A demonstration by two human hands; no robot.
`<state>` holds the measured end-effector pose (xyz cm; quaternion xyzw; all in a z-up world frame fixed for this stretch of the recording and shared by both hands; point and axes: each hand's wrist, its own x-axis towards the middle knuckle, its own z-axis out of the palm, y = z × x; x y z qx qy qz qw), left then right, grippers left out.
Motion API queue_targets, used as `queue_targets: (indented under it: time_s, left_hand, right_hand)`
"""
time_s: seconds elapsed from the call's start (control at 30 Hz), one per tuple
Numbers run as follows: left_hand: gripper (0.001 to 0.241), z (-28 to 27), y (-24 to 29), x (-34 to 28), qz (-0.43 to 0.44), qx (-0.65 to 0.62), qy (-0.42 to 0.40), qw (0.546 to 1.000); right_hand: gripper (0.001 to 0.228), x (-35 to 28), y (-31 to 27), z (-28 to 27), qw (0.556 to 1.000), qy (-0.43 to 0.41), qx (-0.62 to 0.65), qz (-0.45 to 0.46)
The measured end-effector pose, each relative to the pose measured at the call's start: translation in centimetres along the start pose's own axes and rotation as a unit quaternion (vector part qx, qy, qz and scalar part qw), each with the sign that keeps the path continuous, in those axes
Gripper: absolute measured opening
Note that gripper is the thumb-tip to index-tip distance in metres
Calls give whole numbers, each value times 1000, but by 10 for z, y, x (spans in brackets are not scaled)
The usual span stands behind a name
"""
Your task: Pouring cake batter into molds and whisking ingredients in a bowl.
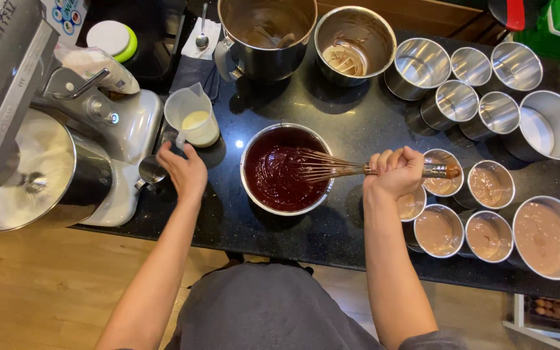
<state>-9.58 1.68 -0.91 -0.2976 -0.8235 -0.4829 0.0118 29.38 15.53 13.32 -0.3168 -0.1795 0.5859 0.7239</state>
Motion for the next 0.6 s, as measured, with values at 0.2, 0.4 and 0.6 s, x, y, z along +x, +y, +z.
queue_targets:
  time_s: [0.2, 0.4, 0.6]
  left_hand:
    - [40, -8, 32, 43, -267, -169, -202, 927]
    - [43, -12, -3, 47, -110, -97, -223, 964]
    - [38, -84, 99, 43, 20, 64, -255, 965]
  right_hand:
    - [43, -5, 18, -8, 999, -15, -36, 4]
    - [36, -13, 23, 2, 999, 7, -49, -12]
    - [33, -10, 28, -4, 999, 9, -52, -9]
